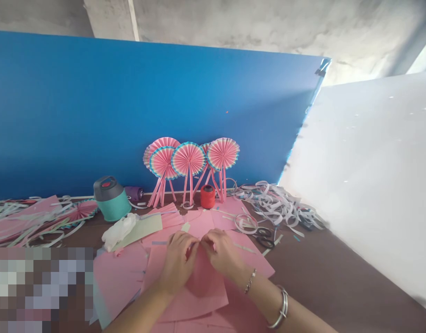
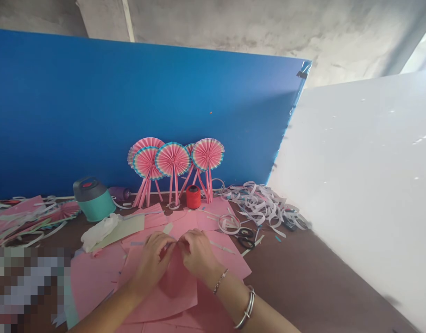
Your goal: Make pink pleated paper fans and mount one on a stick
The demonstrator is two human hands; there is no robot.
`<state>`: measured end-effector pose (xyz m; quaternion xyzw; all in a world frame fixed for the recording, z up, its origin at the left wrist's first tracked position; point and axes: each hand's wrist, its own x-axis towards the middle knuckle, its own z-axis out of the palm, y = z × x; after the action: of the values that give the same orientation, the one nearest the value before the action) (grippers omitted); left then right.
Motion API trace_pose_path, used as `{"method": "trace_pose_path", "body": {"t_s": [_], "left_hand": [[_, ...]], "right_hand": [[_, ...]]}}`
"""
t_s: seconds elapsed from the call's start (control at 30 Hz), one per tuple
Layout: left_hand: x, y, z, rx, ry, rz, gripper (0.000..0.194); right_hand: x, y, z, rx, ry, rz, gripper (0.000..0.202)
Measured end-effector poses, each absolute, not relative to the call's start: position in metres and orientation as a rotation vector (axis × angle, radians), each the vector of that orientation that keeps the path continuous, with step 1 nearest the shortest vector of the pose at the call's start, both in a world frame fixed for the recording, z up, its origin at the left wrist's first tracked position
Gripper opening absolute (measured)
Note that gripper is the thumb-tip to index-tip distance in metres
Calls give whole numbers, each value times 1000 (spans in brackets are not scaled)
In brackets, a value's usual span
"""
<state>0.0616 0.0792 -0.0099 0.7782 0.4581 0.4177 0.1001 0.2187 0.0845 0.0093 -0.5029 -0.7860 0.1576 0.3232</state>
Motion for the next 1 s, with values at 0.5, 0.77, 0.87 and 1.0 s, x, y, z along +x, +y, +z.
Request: {"method": "trace_pose_path", "body": {"t_s": [0.5,0.77,0.87,1.0], "left_hand": [[62,79,-12,2307,1345,1192,18],[62,79,-13,2306,1352,1201,17],[62,79,-12,2300,1349,1202,18],[62,78,-12,2301,1352,1209,19]], "right_hand": [[220,87,4,-1272,-2069,374,17],[220,86,9,-1295,-2075,399,16],[220,85,8,-1291,-2080,382,15],[220,87,5,-1270,-2069,369,14]]}}
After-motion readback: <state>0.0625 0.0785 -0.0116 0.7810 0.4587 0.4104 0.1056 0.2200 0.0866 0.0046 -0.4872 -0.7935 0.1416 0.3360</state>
